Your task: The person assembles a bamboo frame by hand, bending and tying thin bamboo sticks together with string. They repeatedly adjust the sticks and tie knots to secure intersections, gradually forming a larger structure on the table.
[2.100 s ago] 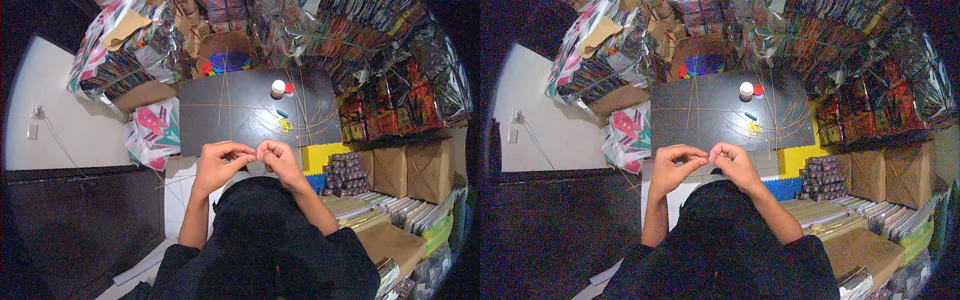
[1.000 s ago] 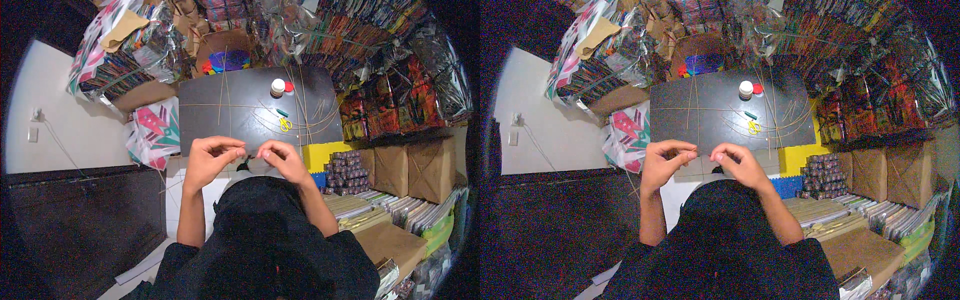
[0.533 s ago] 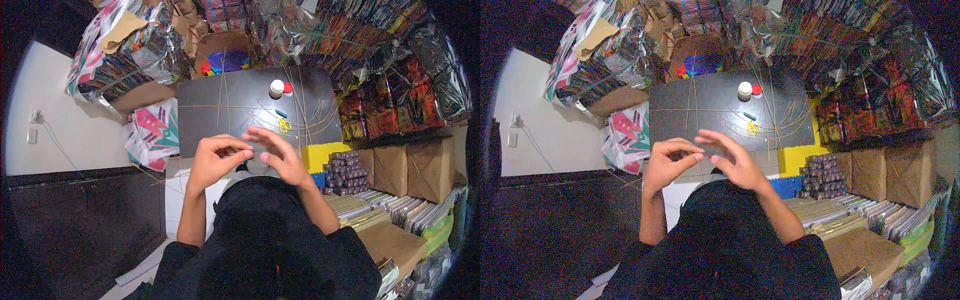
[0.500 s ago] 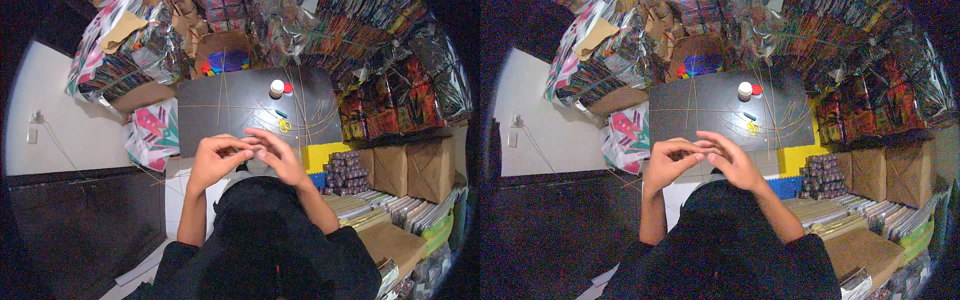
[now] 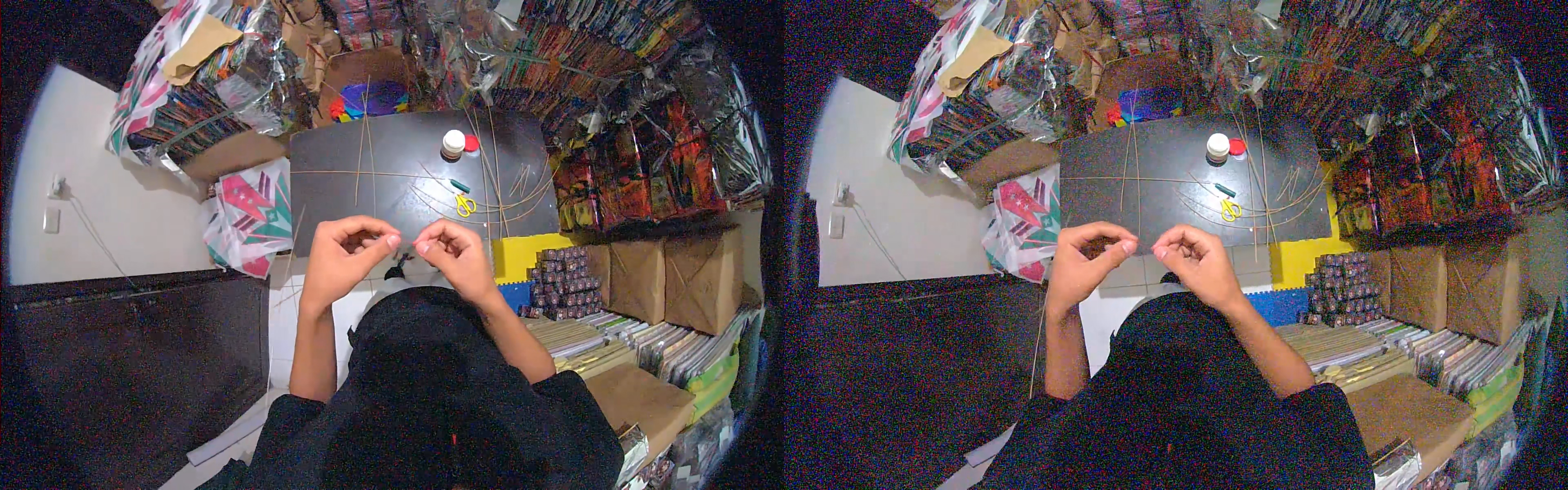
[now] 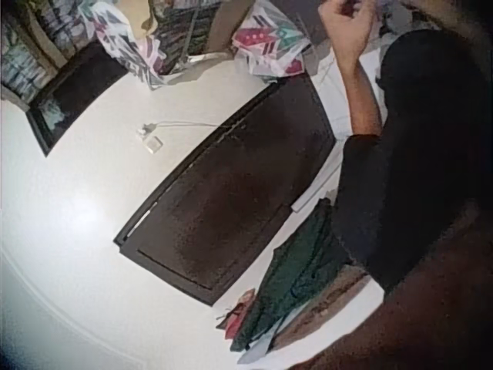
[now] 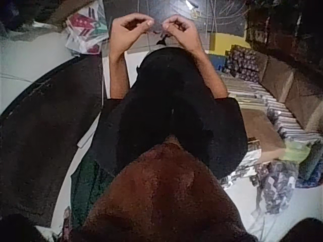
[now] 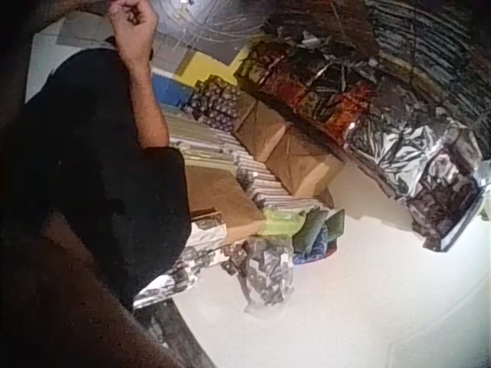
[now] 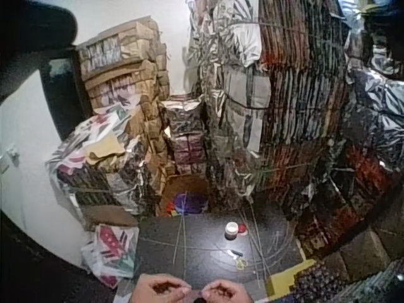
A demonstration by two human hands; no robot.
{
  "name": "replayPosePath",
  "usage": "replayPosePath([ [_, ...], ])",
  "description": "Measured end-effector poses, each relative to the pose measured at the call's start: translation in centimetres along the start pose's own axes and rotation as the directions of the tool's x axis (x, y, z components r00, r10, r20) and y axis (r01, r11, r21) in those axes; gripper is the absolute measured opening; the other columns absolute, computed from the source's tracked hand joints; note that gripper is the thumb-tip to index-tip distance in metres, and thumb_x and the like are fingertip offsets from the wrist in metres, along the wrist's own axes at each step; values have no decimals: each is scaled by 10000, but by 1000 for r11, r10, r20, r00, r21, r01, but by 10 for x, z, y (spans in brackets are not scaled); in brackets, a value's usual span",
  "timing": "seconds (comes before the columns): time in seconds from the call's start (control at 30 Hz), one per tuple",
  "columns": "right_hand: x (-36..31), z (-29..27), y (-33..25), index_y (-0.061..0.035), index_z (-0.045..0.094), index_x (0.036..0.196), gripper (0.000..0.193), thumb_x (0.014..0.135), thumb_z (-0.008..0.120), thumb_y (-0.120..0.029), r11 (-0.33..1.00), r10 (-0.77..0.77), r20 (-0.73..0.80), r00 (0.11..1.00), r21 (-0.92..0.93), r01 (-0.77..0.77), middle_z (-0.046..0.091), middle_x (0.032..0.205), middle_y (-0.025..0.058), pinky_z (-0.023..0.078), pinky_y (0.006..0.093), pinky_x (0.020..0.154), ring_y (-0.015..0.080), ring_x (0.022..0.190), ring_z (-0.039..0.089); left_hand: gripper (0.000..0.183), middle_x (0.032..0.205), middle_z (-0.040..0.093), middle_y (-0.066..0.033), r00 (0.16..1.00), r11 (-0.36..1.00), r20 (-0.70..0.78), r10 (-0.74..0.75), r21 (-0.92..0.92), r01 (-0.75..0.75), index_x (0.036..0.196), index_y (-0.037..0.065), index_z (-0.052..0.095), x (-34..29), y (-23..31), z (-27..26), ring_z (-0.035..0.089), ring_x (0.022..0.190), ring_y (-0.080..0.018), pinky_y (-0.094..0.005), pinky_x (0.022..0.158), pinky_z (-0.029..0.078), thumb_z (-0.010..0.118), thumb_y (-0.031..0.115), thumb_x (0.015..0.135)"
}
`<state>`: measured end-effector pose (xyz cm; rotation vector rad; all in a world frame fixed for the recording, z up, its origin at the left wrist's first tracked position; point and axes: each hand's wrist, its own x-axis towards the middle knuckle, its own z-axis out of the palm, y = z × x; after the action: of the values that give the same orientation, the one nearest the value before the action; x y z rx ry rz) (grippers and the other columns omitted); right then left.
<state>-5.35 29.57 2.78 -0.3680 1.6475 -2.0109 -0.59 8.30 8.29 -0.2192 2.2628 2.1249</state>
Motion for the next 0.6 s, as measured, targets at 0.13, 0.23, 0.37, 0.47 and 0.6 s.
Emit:
replayPosePath([
  [0.13, 0, 4, 4, -30, 680, 990, 80, 982, 703, -106, 989, 61, -82, 995, 138, -50, 662, 876, -36, 437, 188, 644, 5, 745, 550, 129, 847, 740, -7, 1000, 1000, 17, 6, 19, -7, 969, -8, 779, -1, 0, 3, 612, 733, -26, -193, 648, 469, 817, 79, 882],
  [0.23, 0, 5, 7, -37, 683, 991, 73, 987, 695, -109, 984, 100, -63, 993, 154, -89, 673, 871, -30, 428, 185, 624, 6, 727, 557, 123, 892, 747, -10, 999, 1000, 40, 6, 21, -7, 985, 5, 780, -2, 2, 6, 614, 763, -39, -212, 671, 464, 809, 67, 882],
  [0.37, -1, 8, -1, -41, 691, 994, 99, 1000, 681, -140, 961, 158, 8, 987, 228, -155, 622, 790, -51, 365, 195, 565, 8, 649, 489, 173, 866, 730, 2, 998, 1000, 60, 9, -15, -8, 1026, 6, 769, -2, 6, 11, 583, 744, -17, -195, 644, 441, 819, 51, 867],
  [0.47, -2, 13, -5, -30, 706, 1000, 134, 1005, 670, -159, 958, 161, 21, 987, 237, -161, 569, 714, -52, 291, 219, 509, 18, 570, 411, 231, 850, 712, 12, 998, 1000, 62, 6, -31, -4, 1078, 6, 752, -3, 8, 11, 561, 732, -5, -185, 629, 428, 822, 42, 861],
  [0.6, -3, 14, -7, -23, 717, 1018, 156, 1009, 671, -172, 960, 167, 27, 986, 225, -169, 591, 736, -40, 305, 221, 519, 24, 587, 424, 270, 854, 705, 13, 998, 999, 55, -6, -47, 9, 1117, 9, 737, -4, 4, 10, 551, 726, -5, -182, 628, 427, 821, 38, 862],
])
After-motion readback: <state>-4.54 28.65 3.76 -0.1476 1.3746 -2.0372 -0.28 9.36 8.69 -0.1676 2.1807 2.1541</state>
